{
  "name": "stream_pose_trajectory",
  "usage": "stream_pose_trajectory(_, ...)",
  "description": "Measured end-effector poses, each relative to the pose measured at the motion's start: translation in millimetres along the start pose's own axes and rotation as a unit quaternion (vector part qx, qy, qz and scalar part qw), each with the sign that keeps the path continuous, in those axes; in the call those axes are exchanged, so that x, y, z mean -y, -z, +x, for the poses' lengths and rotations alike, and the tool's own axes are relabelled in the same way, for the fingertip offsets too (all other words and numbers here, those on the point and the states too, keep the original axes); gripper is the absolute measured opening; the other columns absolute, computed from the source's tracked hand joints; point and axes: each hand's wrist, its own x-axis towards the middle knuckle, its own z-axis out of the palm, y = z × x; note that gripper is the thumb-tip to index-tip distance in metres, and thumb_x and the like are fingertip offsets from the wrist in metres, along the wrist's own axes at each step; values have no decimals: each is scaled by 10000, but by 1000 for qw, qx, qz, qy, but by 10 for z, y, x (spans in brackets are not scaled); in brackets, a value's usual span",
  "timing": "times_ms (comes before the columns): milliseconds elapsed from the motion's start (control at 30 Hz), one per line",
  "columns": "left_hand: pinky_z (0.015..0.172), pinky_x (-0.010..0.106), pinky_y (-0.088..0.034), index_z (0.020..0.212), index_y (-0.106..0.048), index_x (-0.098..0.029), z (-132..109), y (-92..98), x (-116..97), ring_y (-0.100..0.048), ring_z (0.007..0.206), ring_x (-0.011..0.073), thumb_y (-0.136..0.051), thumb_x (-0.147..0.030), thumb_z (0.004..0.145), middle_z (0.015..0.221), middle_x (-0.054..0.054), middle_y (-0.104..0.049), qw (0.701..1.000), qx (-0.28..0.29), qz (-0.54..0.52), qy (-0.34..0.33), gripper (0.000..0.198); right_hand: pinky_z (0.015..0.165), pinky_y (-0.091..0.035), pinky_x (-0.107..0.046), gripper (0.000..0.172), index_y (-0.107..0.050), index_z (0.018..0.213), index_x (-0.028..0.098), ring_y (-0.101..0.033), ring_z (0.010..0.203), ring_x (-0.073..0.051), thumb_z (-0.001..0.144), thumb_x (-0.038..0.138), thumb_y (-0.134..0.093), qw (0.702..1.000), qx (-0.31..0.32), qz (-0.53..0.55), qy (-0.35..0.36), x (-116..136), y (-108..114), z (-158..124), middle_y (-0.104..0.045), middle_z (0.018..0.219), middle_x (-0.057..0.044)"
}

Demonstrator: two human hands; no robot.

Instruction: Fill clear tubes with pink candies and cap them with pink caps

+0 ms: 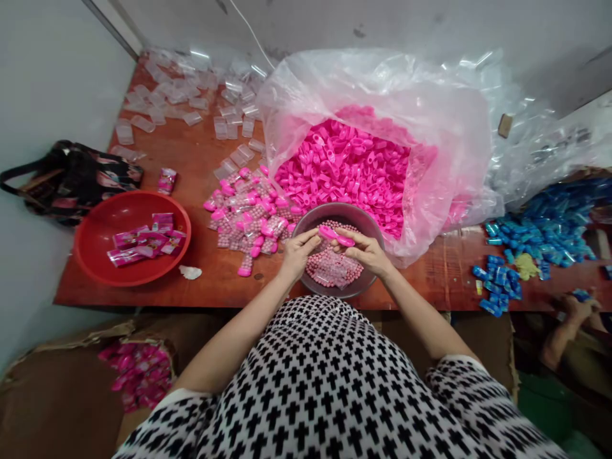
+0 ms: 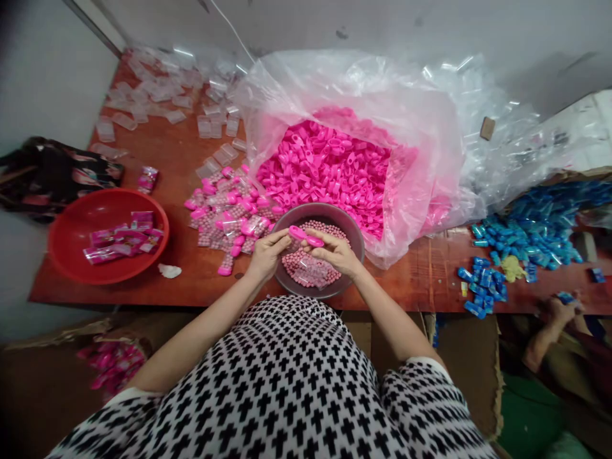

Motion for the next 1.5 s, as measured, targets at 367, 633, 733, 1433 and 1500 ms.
stream_pose_trajectory(367,907,365,-492,932,-744,-239,6,47,-98,-620,942,188,-621,-370,814,919,53,-722,956,79,203,-194,215,695,-523,-286,547,-633,956,199,-611,745,-132,579,568,-774,965,-30,225,-132,-81,-100,210,-656,846,-20)
stream_pose_trajectory(633,925,356,-491,990,-729,-227,-49,40,-18,-610,997,184,-588,-343,841,977,62,-701,967,50,178,-176,237,805,-547,-383,340,-613,891,178,-631,812,-166,664,403,-729,914,-16,343,-216,-102,-318,265,-669,805,-17)
stream_pose_trajectory(733,945,372,-484,975,-729,-223,-31,49,1,-622,997,191,-574,-337,847,973,53,-718,967,38,187,-170,231,769,-559,-389,259,-582,827,203,-633,801,-178,692,397,-687,908,-77,363,-196,-188,-450,318,-660,743,-2)
stream_pose_trajectory(1433,1059,381,-415,1142,-640,-151,237,708,-37,-588,1145,194,-598,-292,841,1204,75,-650,952,-114,257,-124,335,875,-487,-428,295,-603,1120,138,-580,1038,-270,856,254,-541,818,-27,-565,-103,-572,459,437,-633,1131,-159)
stream_pose_trajectory(1500,1015,386,-452,1104,-659,-145,75,550,77,-619,1090,198,-584,-304,839,1155,80,-675,956,-77,262,-107,319,828,-498,-427,339,-564,1171,110,-557,1059,-300,860,241,-524,774,2,-623,-112,-702,330,490,-606,1161,-203)
